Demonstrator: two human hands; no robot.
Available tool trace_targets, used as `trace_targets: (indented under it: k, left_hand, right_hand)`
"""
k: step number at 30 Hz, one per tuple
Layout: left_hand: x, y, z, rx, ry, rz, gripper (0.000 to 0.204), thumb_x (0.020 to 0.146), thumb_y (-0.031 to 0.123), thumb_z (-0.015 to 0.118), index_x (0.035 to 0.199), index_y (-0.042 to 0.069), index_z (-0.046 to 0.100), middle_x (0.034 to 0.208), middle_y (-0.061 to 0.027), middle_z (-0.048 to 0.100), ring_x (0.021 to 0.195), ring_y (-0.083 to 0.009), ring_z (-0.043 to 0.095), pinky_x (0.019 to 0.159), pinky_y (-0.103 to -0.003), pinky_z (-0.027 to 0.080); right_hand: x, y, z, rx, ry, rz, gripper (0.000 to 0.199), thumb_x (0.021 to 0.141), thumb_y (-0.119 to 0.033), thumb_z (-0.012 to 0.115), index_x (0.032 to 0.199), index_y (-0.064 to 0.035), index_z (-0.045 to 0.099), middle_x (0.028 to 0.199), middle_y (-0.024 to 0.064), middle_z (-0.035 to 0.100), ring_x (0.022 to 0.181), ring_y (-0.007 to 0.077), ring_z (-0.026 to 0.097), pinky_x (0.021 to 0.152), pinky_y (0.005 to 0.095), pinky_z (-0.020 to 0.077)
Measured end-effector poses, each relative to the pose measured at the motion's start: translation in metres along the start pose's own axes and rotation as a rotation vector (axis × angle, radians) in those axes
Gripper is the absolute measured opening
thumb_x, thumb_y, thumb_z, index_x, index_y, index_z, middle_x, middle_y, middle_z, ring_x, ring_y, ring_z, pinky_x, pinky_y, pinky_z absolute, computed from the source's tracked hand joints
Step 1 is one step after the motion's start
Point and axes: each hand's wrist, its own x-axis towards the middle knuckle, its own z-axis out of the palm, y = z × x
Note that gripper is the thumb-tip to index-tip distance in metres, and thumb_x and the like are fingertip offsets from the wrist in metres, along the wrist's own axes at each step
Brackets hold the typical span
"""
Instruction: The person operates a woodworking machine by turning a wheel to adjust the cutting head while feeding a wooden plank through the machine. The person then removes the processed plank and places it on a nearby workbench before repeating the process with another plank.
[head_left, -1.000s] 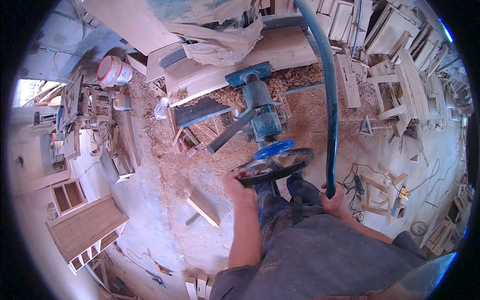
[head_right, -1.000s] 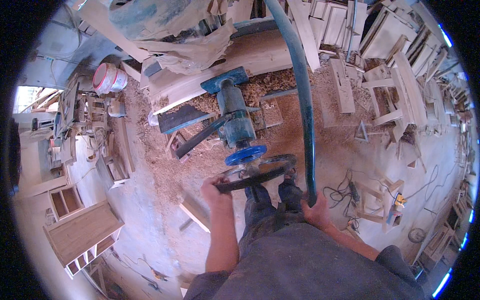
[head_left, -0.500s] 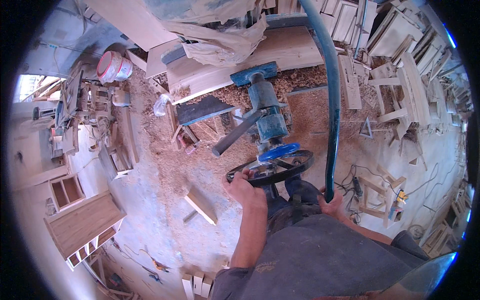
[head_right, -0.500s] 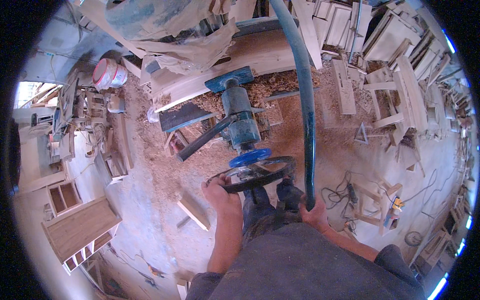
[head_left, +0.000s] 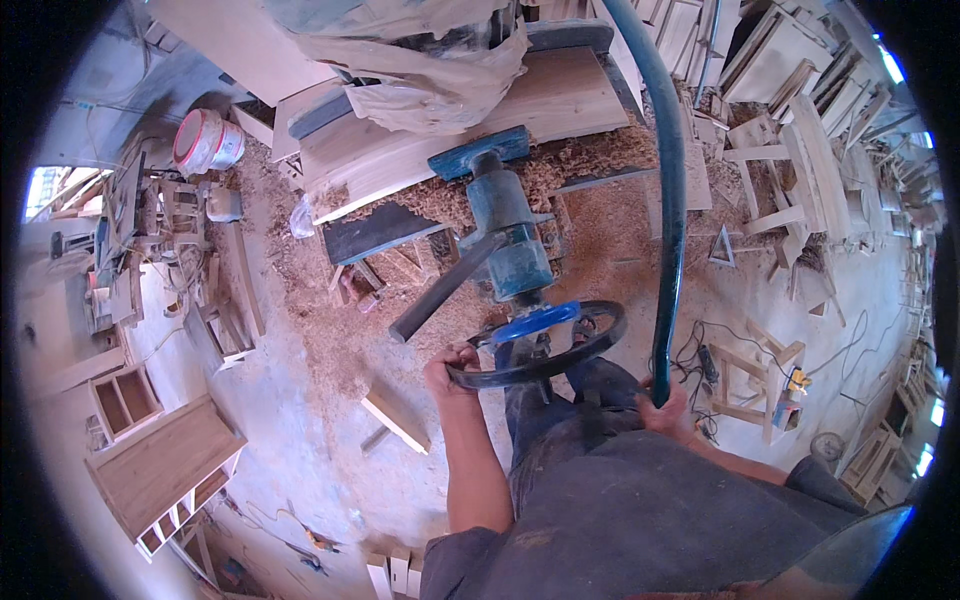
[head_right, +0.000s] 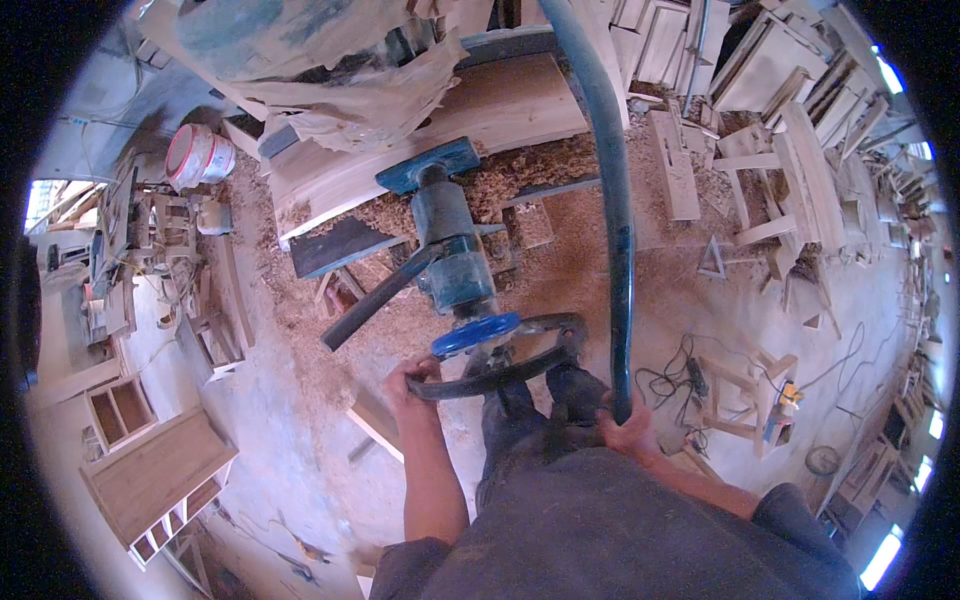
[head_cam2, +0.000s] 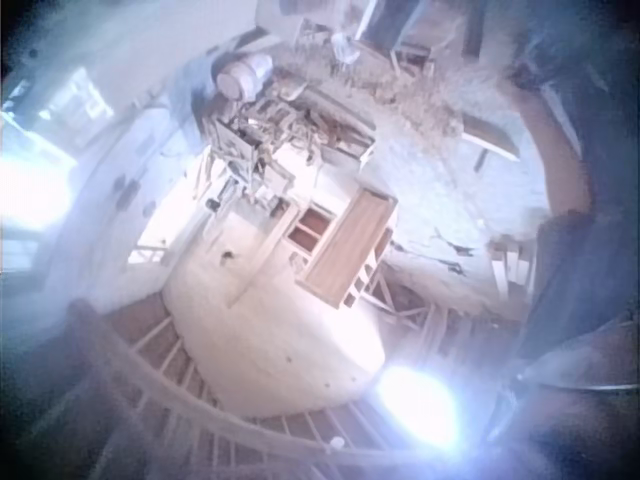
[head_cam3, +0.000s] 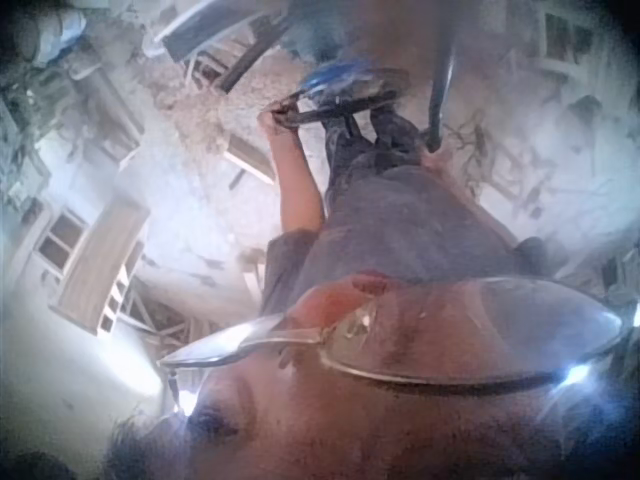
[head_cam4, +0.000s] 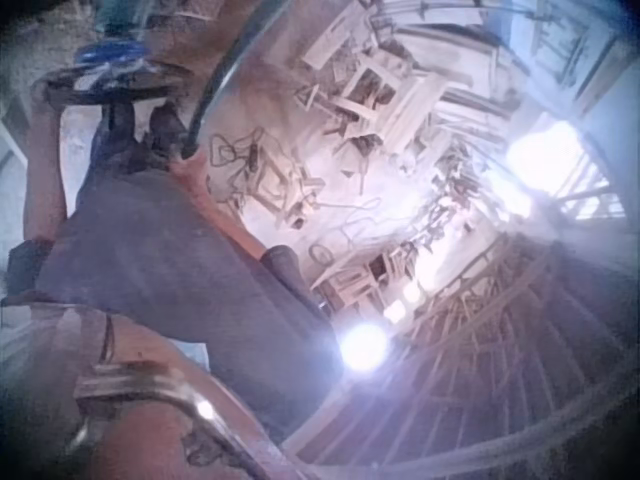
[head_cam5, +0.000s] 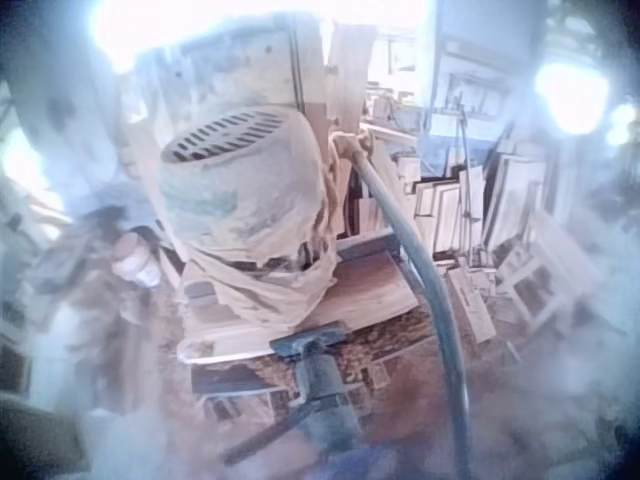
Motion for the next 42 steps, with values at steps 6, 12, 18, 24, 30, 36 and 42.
trace_targets:
  k: [6, 12, 18, 24, 30, 36, 42]
  left_hand:
    - [0.024, -0.010, -0.021, 0.391, -0.020, -0.037, 0.032, 0.074, -0.001, 0.047, 0.103, -0.015, 0.046, 0.089, -0.0218, 0.053, 0.074, -0.0300, 0.055, 0.065, -0.035, 0.049]
    - [-0.057, -0.041, 0.048, 0.108, 0.143, 0.225, 0.047, 0.069, -0.012, 0.045, 0.116, -0.014, 0.043, 0.094, -0.0209, 0.053, 0.076, -0.0296, 0.058, 0.072, -0.040, 0.054]
    - [-0.034, -0.021, 0.029, 0.176, 0.089, 0.090, 0.016, 0.059, -0.015, 0.041, 0.070, -0.002, 0.038, 0.089, -0.0223, 0.052, 0.073, -0.0281, 0.059, 0.065, -0.034, 0.056]
    - [-0.017, -0.016, 0.012, 0.204, 0.056, 0.106, 0.008, 0.069, -0.009, 0.046, 0.077, -0.008, 0.046, 0.089, -0.0228, 0.056, 0.076, -0.0286, 0.061, 0.067, -0.034, 0.057]
    - [-0.052, -0.069, -0.007, 0.086, -0.240, 0.284, 0.033, 0.094, 0.026, 0.050, 0.109, -0.002, 0.057, 0.106, -0.0208, 0.062, 0.095, -0.0330, 0.061, 0.086, -0.046, 0.050]
    - [-0.066, -0.129, -0.014, 0.553, -0.320, 0.064, 0.050, 0.097, 0.041, 0.042, 0.127, 0.003, 0.052, 0.115, -0.0193, 0.064, 0.105, -0.0338, 0.063, 0.085, -0.046, 0.052]
    - [-0.070, -0.115, 0.003, 0.618, -0.343, -0.203, 0.056, 0.095, 0.049, 0.045, 0.127, 0.003, 0.053, 0.106, -0.0191, 0.067, 0.083, -0.0362, 0.068, 0.067, -0.045, 0.057]
  right_hand:
    - [0.007, 0.003, -0.011, -0.016, 0.019, -0.091, 0.023, 0.081, -0.013, 0.069, 0.100, -0.0035, 0.059, 0.083, 0.0098, 0.063, 0.077, 0.0168, 0.061, 0.070, 0.0333, 0.0492]
    - [0.008, 0.015, -0.011, 0.009, 0.007, -0.063, 0.022, 0.080, -0.012, 0.069, 0.098, -0.0040, 0.059, 0.082, 0.0097, 0.063, 0.075, 0.0192, 0.062, 0.070, 0.0335, 0.0499]
    - [0.009, 0.019, -0.015, 0.029, 0.034, -0.127, 0.024, 0.078, -0.013, 0.071, 0.098, -0.0035, 0.062, 0.078, 0.0049, 0.060, 0.071, 0.0153, 0.056, 0.068, 0.0314, 0.0468]
    - [0.009, 0.013, -0.017, 0.014, 0.027, -0.082, 0.025, 0.077, -0.013, 0.070, 0.098, -0.0038, 0.062, 0.084, 0.0065, 0.061, 0.075, 0.0159, 0.056, 0.071, 0.0314, 0.0467]
    - [0.011, 0.020, -0.022, 0.033, -0.010, -0.129, 0.024, 0.076, -0.012, 0.070, 0.096, -0.0038, 0.061, 0.081, 0.0056, 0.058, 0.074, 0.0158, 0.056, 0.070, 0.0315, 0.0462]
    - [0.009, 0.021, -0.017, 0.031, 0.039, -0.125, 0.023, 0.077, -0.013, 0.069, 0.096, -0.0037, 0.061, 0.078, 0.0058, 0.059, 0.072, 0.0168, 0.056, 0.068, 0.0318, 0.0462]
    - [0.009, 0.018, -0.024, 0.034, 0.006, -0.101, 0.024, 0.076, -0.012, 0.070, 0.096, -0.0039, 0.061, 0.082, 0.0069, 0.061, 0.076, 0.0168, 0.057, 0.071, 0.0322, 0.0467]
